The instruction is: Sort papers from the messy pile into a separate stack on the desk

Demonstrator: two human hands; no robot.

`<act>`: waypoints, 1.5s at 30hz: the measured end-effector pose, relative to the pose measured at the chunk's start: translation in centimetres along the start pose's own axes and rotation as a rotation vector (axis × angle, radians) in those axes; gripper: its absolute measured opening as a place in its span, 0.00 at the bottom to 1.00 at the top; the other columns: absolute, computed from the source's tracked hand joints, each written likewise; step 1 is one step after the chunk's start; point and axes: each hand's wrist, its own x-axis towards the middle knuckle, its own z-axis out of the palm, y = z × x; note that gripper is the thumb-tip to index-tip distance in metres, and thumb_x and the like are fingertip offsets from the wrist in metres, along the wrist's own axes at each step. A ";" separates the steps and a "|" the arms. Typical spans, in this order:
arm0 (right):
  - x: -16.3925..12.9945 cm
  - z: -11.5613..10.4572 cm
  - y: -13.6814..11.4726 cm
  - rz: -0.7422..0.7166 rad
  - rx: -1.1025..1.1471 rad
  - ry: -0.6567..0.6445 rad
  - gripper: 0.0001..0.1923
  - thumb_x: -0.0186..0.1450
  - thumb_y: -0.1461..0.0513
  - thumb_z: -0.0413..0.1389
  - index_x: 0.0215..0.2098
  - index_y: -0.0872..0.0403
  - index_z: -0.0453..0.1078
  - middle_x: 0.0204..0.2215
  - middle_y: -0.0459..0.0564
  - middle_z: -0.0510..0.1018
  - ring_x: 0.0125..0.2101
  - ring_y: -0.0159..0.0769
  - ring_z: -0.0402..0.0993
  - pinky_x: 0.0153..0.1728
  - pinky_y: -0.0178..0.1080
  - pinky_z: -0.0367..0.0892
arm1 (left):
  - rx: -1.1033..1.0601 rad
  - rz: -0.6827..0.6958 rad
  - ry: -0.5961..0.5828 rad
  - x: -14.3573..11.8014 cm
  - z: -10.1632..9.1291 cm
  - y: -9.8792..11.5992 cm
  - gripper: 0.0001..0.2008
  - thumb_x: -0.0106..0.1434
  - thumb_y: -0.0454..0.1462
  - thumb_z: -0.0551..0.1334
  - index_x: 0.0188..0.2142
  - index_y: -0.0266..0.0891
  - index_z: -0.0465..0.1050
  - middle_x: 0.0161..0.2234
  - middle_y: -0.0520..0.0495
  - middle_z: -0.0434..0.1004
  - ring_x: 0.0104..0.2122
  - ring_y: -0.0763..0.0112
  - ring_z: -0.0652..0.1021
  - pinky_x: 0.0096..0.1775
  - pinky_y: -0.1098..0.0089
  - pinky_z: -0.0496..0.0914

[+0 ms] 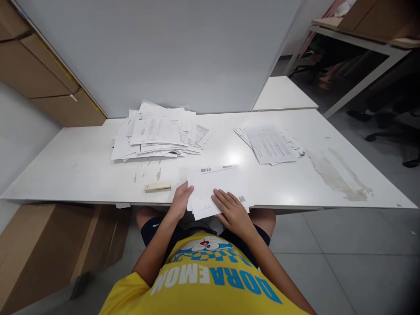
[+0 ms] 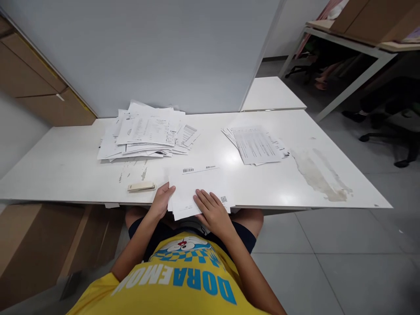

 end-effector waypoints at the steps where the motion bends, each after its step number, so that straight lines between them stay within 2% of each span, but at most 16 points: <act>1: -0.1 0.1 0.0 0.024 0.004 0.005 0.37 0.73 0.60 0.49 0.75 0.53 0.37 0.68 0.58 0.62 0.67 0.47 0.59 0.63 0.52 0.61 | 0.008 0.025 0.022 0.1 0.1 -0.1 0.28 0.50 0.52 0.73 0.44 0.34 0.80 0.37 0.39 0.84 0.39 0.55 0.82 0.42 0.60 0.75; 6: 0.0 -0.5 0.0 0.111 0.115 0.060 0.38 0.72 0.54 0.52 0.74 0.48 0.40 0.69 0.56 0.61 0.69 0.48 0.56 0.66 0.55 0.55 | 0.034 0.204 0.140 1.0 0.3 -0.8 0.24 0.51 0.52 0.72 0.40 0.37 0.81 0.38 0.42 0.84 0.40 0.59 0.81 0.45 0.62 0.74; 8: 0.3 -1.4 0.7 0.247 0.166 0.229 0.39 0.71 0.53 0.54 0.74 0.45 0.40 0.71 0.56 0.55 0.70 0.50 0.51 0.67 0.59 0.51 | 0.042 0.279 0.168 1.7 0.1 -0.7 0.24 0.50 0.53 0.72 0.39 0.38 0.81 0.38 0.43 0.84 0.42 0.59 0.81 0.46 0.61 0.74; 11: 1.2 -2.7 3.1 0.603 0.290 0.603 0.46 0.67 0.51 0.58 0.74 0.45 0.37 0.73 0.57 0.45 0.72 0.53 0.42 0.67 0.63 0.47 | 0.069 0.355 0.171 3.0 -0.2 -0.4 0.24 0.49 0.55 0.72 0.35 0.39 0.81 0.36 0.44 0.84 0.39 0.59 0.81 0.45 0.61 0.75; 13: 1.9 -2.9 5.1 0.727 0.493 0.698 0.46 0.64 0.49 0.60 0.72 0.47 0.44 0.71 0.59 0.53 0.70 0.53 0.49 0.66 0.61 0.50 | 0.094 0.383 0.148 3.7 -0.3 -0.3 0.25 0.50 0.57 0.71 0.35 0.39 0.81 0.36 0.44 0.84 0.39 0.59 0.81 0.45 0.61 0.75; 15: 2.5 -2.5 6.7 0.766 0.750 0.656 0.38 0.63 0.46 0.61 0.66 0.50 0.58 0.61 0.59 0.69 0.62 0.51 0.64 0.62 0.57 0.59 | 0.125 0.401 0.112 4.1 -0.1 -0.2 0.27 0.51 0.58 0.70 0.39 0.38 0.81 0.38 0.42 0.84 0.41 0.58 0.81 0.46 0.60 0.75; 17: 3.0 -1.7 7.4 0.788 0.943 0.571 0.31 0.60 0.46 0.62 0.56 0.52 0.67 0.49 0.57 0.77 0.52 0.49 0.73 0.55 0.52 0.68 | 0.160 0.413 0.076 4.2 0.1 -0.2 0.29 0.51 0.57 0.71 0.42 0.38 0.80 0.40 0.41 0.83 0.43 0.57 0.81 0.48 0.60 0.75; 22: 4.0 -0.2 6.5 0.776 1.057 0.567 0.22 0.59 0.49 0.63 0.47 0.49 0.67 0.42 0.50 0.77 0.45 0.43 0.73 0.47 0.45 0.70 | 0.240 0.443 0.043 3.9 0.1 -0.6 0.28 0.54 0.56 0.69 0.44 0.36 0.79 0.42 0.38 0.83 0.43 0.57 0.82 0.45 0.61 0.76; 26: 4.7 -0.6 6.1 0.803 1.056 0.638 0.15 0.61 0.50 0.61 0.37 0.50 0.66 0.33 0.46 0.74 0.37 0.38 0.71 0.40 0.41 0.68 | 0.279 0.493 0.072 3.8 -0.1 -0.6 0.25 0.56 0.55 0.68 0.41 0.36 0.79 0.38 0.39 0.83 0.39 0.58 0.82 0.41 0.62 0.77; 30: 4.5 -1.6 6.3 0.753 1.007 0.716 0.14 0.61 0.52 0.61 0.39 0.50 0.66 0.35 0.47 0.74 0.39 0.38 0.71 0.42 0.40 0.67 | 0.313 0.572 0.101 3.7 -0.1 0.1 0.23 0.56 0.55 0.68 0.38 0.39 0.78 0.37 0.42 0.82 0.41 0.60 0.81 0.45 0.61 0.75; 34: 4.1 -1.6 6.4 0.786 0.972 0.638 0.16 0.59 0.51 0.60 0.40 0.50 0.66 0.35 0.48 0.75 0.39 0.40 0.72 0.43 0.42 0.67 | 0.323 0.591 0.110 4.0 0.1 0.5 0.23 0.58 0.55 0.66 0.42 0.40 0.76 0.40 0.42 0.80 0.42 0.62 0.79 0.47 0.64 0.72; 36: 4.0 -1.5 6.3 0.836 0.949 0.599 0.15 0.60 0.50 0.57 0.37 0.50 0.65 0.32 0.47 0.75 0.36 0.39 0.72 0.41 0.42 0.67 | 0.318 0.575 0.115 4.3 0.0 0.5 0.23 0.59 0.56 0.65 0.41 0.40 0.75 0.38 0.44 0.79 0.39 0.65 0.78 0.44 0.67 0.71; 38: 4.1 -1.7 6.4 0.905 0.962 0.595 0.14 0.60 0.50 0.57 0.37 0.50 0.64 0.30 0.46 0.75 0.34 0.37 0.72 0.38 0.40 0.67 | 0.317 0.554 0.108 4.8 -0.2 0.4 0.23 0.61 0.58 0.61 0.33 0.40 0.73 0.30 0.49 0.74 0.32 0.69 0.74 0.37 0.70 0.69; 41: 4.0 -2.5 6.8 1.037 1.099 0.603 0.20 0.56 0.51 0.60 0.43 0.49 0.63 0.29 0.43 0.77 0.29 0.35 0.72 0.33 0.37 0.67 | 0.356 0.506 0.071 5.7 -0.4 0.5 0.27 0.61 0.58 0.62 0.20 0.41 0.61 0.19 0.55 0.57 0.22 0.74 0.63 0.27 0.72 0.60; 43: 3.6 -3.2 7.2 1.106 1.193 0.574 0.23 0.53 0.52 0.62 0.43 0.50 0.63 0.27 0.42 0.77 0.26 0.34 0.72 0.31 0.36 0.67 | 0.387 0.477 0.058 6.1 -0.3 0.6 0.28 0.60 0.56 0.64 0.18 0.41 0.56 0.17 0.56 0.52 0.21 0.76 0.58 0.24 0.72 0.55; 45: 3.0 -3.9 7.4 1.109 1.271 0.511 0.22 0.53 0.52 0.63 0.41 0.51 0.65 0.26 0.43 0.78 0.26 0.34 0.72 0.32 0.37 0.67 | 0.402 0.453 0.063 6.4 -0.1 0.6 0.28 0.60 0.55 0.64 0.19 0.41 0.55 0.17 0.57 0.50 0.21 0.77 0.57 0.24 0.73 0.54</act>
